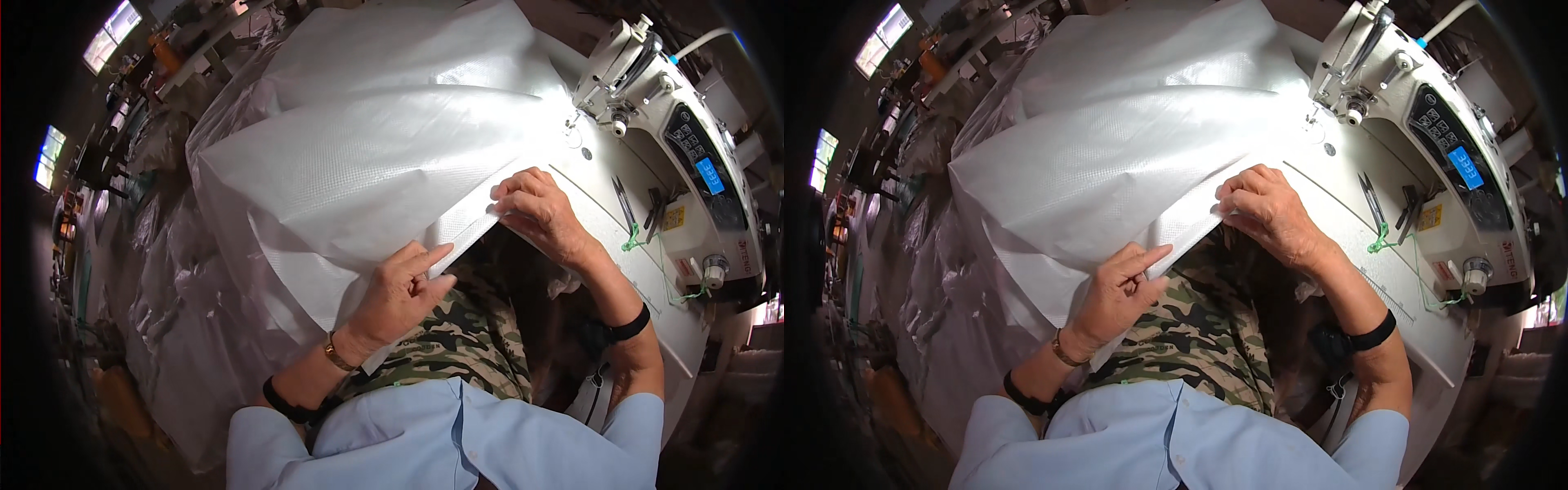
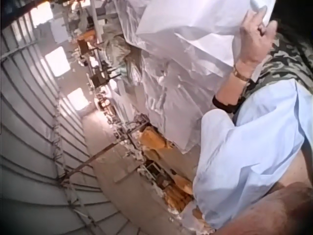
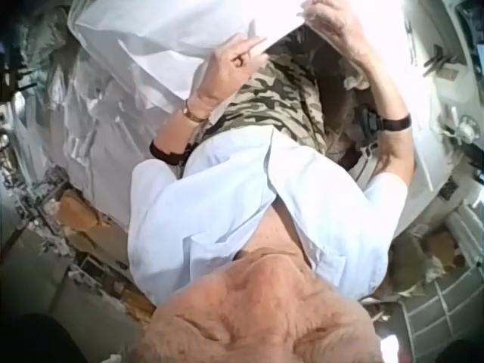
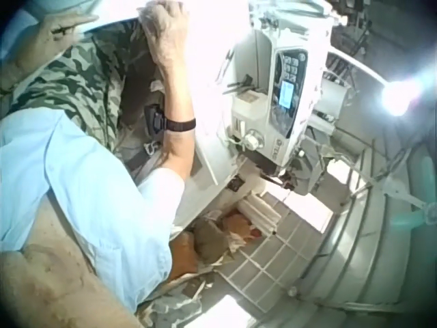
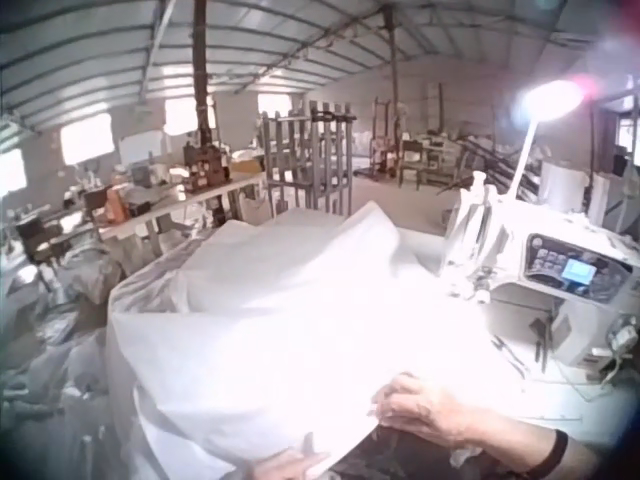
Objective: Manually aligning and sewing the edges of a large white plastic/polyethylene sheet using an industrial sewing machine.
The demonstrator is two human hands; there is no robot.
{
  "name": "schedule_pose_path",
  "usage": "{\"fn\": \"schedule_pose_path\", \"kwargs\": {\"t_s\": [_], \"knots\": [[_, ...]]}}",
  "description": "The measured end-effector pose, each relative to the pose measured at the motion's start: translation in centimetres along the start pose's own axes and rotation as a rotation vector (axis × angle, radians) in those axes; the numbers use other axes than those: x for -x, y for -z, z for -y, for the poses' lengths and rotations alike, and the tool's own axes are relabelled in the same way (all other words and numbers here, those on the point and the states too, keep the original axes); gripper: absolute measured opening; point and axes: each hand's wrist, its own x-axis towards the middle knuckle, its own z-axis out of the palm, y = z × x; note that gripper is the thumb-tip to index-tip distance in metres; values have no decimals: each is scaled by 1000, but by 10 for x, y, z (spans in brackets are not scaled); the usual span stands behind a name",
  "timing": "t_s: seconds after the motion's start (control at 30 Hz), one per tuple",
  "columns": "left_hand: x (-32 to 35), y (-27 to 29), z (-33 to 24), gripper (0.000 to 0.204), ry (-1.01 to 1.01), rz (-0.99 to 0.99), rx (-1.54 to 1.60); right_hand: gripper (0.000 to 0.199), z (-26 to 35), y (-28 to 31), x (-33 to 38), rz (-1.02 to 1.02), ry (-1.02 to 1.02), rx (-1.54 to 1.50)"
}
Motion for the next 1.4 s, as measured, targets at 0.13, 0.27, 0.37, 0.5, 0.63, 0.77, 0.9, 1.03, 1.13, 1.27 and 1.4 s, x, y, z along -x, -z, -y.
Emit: {"fn": "schedule_pose_path", "kwargs": {"t_s": [0.13,0.27,0.37,0.5,0.63,0.77,0.9,1.03,1.13,1.27,1.4], "knots": [[-9,-7,3,36,-74,-64,-196,15,0,-1,-2,12,31,87],[-19,-12,4,20,-223,-195,-323,16,-1,-1,-8,23,59,149],[-24,-6,2,11,-265,-170,-464,16,-4,1,-11,29,68,165],[-30,3,-3,9,-397,-165,-623,16,-14,5,-14,34,70,138],[-25,5,-8,17,-328,-133,-580,18,-26,9,-17,1,58,126],[-25,10,-3,32,-313,-72,-489,20,-35,13,-17,-34,22,123],[-31,14,4,28,-267,-10,-341,21,-41,18,-16,-38,-22,140],[-33,22,3,27,-204,97,-300,27,-44,24,-18,-39,-37,173],[-36,26,1,28,-233,141,-345,34,-47,30,-21,-9,-77,250],[-36,19,-1,27,-186,178,-280,37,-53,36,-17,-7,-138,229],[-38,3,-5,21,-235,193,-244,38,-62,39,-12,-26,-204,263]]}}
